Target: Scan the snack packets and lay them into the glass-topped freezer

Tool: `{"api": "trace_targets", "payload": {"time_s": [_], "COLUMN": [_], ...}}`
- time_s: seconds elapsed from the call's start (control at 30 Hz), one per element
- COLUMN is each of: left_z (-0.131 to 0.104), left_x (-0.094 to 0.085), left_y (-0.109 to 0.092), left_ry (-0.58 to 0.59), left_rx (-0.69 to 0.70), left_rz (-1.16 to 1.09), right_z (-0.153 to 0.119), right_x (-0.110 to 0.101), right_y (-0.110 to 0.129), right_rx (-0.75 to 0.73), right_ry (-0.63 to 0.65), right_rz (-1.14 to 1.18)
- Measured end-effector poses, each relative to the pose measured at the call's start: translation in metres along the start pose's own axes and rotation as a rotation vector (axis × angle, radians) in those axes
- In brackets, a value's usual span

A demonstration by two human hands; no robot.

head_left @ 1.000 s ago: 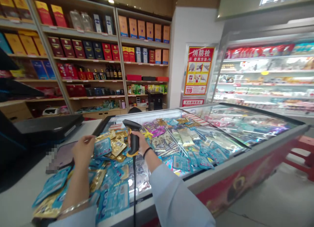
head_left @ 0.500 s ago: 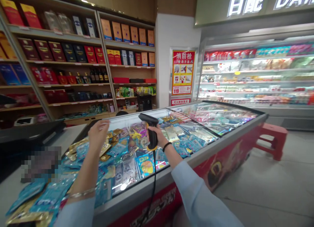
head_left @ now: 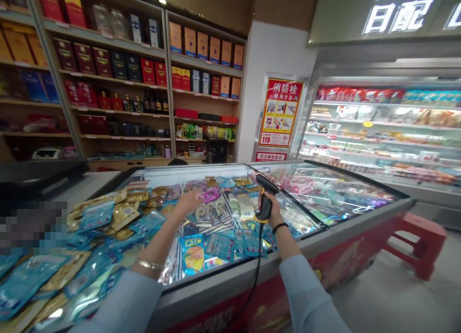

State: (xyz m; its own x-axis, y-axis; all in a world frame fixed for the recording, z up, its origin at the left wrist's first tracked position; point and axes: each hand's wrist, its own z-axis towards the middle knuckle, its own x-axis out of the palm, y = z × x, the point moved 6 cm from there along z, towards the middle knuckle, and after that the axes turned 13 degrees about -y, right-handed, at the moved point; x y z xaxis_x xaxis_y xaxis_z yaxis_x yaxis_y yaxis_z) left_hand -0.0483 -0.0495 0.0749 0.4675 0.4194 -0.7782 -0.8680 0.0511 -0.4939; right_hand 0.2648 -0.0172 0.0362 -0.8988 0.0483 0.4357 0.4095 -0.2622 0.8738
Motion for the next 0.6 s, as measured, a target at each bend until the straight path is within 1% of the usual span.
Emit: {"api": "trace_targets", "payload": {"time_s": [0.07,0.13,0.2,0.23,0.3,0.43,0.5,0.6], "left_z": [0.011,0.023,0.033,0.038,0.049,0.076,0.095,0.126], "left_x": [-0.011,-0.021,-0.019,-0.013,0.009,0.066,0.091,0.120], "left_y": [0.013,0.017,0.015,0.013,0.007,0.000,0.000,0.003], "left_ry": [0.072,0.111,0.124,0.125,0.127,0.135,0.122,0.059], "left_rx": [0.004,0.031,0.044,0.044,0.034,0.015,-0.007,-0.067], "left_rz": [0.049,0.065,0.092,0.114,0.162,0.212,0.227,0.244], "right_z": [0.013,0.024,0.035,0.041,0.052,0.073,0.077,0.073], "right_x": [-0.005,-0.009,-0.013,-0.014,-0.018,-0.029,-0.040,-0.062], "right_y": [-0.001,-0.004,-0.010,-0.012,-0.014,-0.010,-0.003,0.013], "right_rx": [0.017,0.045,0.071,0.073,0.051,0.021,0.027,0.051], "right_ry": [0.005,0.000,-0.011,-0.017,-0.028,-0.043,-0.084,-0.169], "right_rz": [0.007,0.011,-0.001,-0.012,-0.045,-0.099,-0.132,-0.166]}}
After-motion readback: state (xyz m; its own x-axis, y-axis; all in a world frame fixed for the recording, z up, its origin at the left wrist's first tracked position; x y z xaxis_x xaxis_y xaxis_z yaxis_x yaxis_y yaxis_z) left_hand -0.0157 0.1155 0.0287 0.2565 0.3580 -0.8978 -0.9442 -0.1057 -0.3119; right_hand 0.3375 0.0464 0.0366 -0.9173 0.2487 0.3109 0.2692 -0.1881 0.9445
